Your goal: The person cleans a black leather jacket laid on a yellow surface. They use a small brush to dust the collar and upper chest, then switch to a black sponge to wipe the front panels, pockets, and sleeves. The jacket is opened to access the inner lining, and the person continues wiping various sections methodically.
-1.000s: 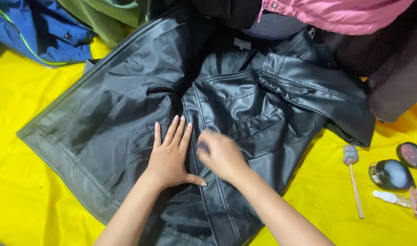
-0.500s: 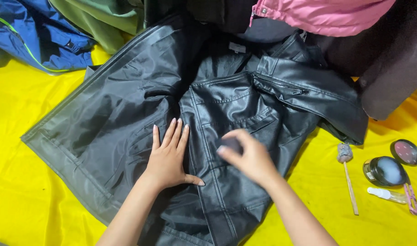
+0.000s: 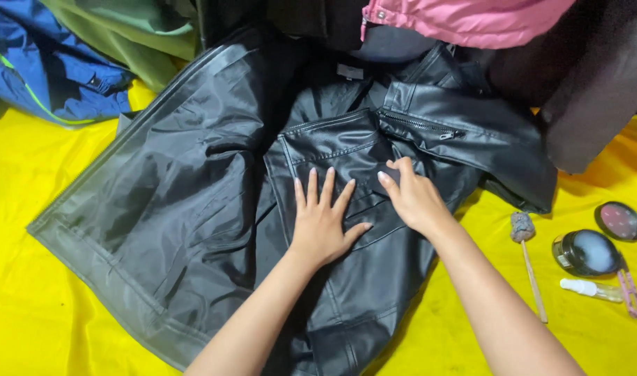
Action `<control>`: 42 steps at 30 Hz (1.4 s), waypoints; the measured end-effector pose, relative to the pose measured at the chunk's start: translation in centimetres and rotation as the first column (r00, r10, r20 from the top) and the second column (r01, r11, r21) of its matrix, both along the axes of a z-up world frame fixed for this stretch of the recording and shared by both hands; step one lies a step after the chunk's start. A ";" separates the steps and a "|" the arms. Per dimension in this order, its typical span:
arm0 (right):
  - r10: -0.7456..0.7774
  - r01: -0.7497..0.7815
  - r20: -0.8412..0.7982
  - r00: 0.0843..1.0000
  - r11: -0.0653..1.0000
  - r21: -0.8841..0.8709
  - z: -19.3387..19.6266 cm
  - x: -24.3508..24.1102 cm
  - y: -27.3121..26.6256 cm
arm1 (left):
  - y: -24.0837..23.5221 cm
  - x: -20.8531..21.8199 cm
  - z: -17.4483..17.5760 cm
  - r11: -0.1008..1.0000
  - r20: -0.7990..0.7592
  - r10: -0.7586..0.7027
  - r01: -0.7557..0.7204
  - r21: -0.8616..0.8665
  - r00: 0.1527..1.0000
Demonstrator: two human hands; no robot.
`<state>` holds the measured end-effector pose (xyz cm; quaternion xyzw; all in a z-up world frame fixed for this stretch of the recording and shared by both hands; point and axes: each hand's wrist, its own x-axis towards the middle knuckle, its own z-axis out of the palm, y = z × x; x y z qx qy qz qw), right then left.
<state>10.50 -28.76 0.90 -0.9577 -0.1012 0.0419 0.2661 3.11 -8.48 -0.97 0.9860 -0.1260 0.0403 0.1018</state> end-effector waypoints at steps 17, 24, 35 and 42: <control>0.122 -0.095 -0.142 0.982 0.979 0.178 -1.4 -0.5 3.0 | -2.4 -6.6 0.0 0.973 -0.073 -0.214 0.206 -0.107 0.974; 0.155 -0.134 -0.104 0.982 0.974 0.185 -1.1 -0.8 3.7 | 0.1 -12.3 2.4 0.832 -0.292 -0.520 0.399 -0.384 0.803; 0.199 -0.192 -0.061 0.978 0.976 0.098 1.8 -2.7 3.7 | 10.5 1.1 4.2 0.937 -0.021 0.002 0.006 0.350 1.000; 0.138 -0.147 0.065 0.988 0.975 0.167 1.0 -2.0 4.6 | 11.3 0.3 3.5 0.974 -0.012 0.047 -0.043 0.224 0.999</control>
